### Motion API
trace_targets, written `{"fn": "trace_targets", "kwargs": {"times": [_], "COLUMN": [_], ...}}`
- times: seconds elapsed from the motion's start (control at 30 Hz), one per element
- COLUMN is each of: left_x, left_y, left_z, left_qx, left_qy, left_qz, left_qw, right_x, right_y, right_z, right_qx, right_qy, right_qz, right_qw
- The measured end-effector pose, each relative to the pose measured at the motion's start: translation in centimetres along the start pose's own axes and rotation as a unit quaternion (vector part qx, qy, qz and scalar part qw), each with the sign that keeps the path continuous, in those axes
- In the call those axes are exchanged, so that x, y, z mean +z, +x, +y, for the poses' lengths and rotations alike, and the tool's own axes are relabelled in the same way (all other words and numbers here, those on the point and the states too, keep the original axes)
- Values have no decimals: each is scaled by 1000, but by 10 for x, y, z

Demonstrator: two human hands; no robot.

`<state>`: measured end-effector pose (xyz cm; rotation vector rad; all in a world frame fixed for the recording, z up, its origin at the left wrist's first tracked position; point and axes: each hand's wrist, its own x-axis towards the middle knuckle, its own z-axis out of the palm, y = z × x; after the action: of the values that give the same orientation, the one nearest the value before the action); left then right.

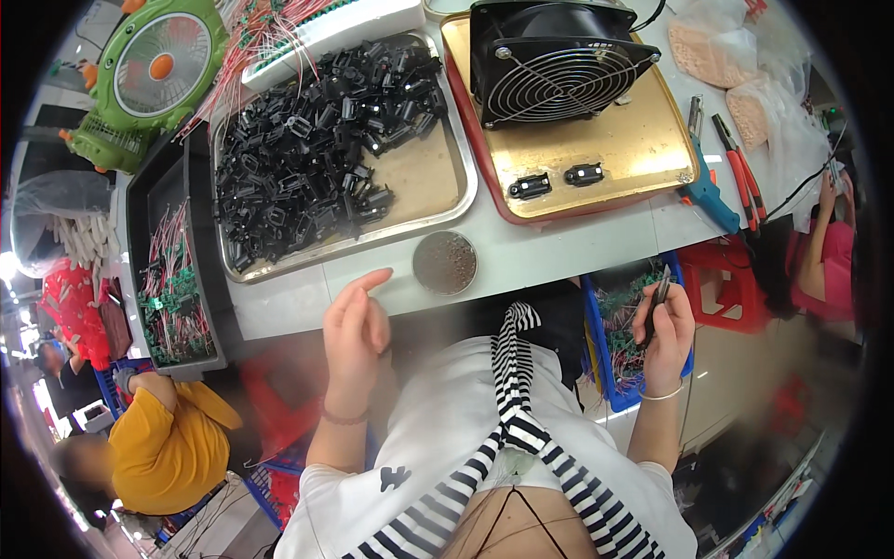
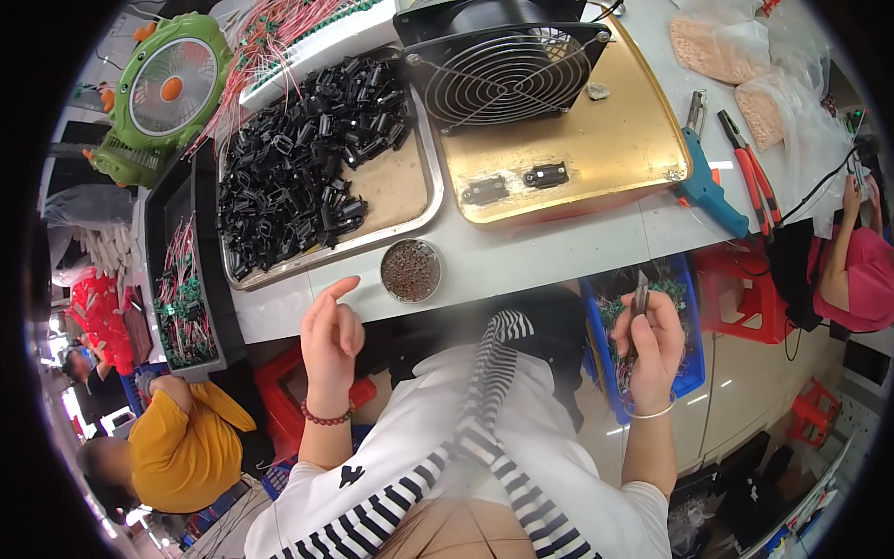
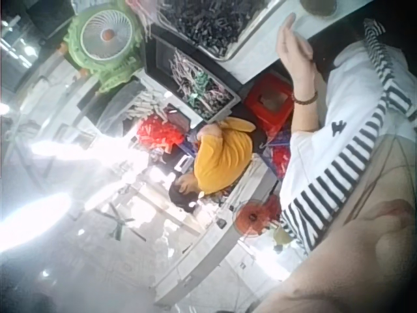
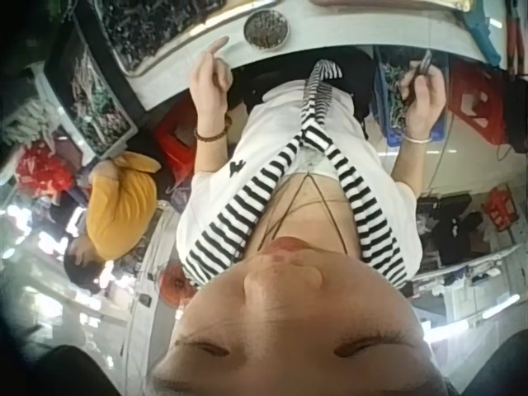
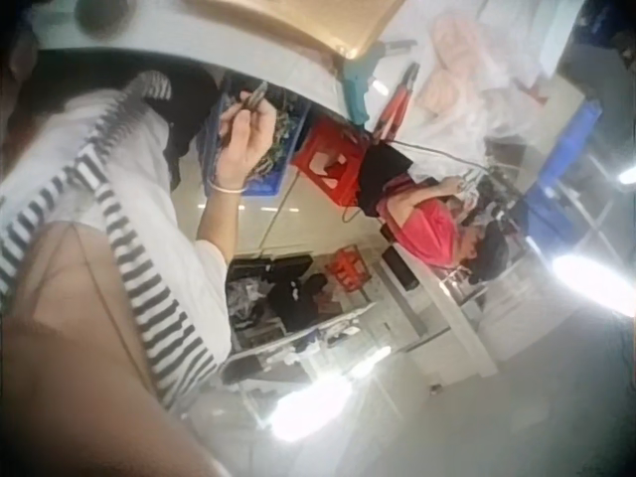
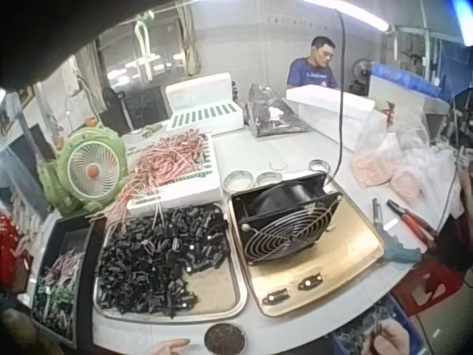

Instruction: Soldering wires onto small electronic circuit boards at a factory workstation.

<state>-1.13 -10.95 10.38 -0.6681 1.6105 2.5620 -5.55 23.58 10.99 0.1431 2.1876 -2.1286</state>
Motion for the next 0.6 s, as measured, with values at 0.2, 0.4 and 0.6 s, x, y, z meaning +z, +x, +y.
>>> {"fn": "trace_targets", "kwargs": {"times": [0.2, 0.4, 0.6], "left_x": [-6, -2, -4], "left_y": [-8, -12, -11], "left_z": [-2, 13, 16], "left_qx": [181, 117, 97], "left_qy": [563, 644, 711], "left_qz": [33, 51, 95], "left_qw": [806, 755, 690], "right_x": [2, 7, 1], "right_y": [5, 6, 5], "right_z": [0, 2, 2], "right_qx": [4, 15, 19], "right_qy": [-14, -20, -6], "right_qz": [-7, -20, -32], "right_qw": [1000, 999, 999]}}
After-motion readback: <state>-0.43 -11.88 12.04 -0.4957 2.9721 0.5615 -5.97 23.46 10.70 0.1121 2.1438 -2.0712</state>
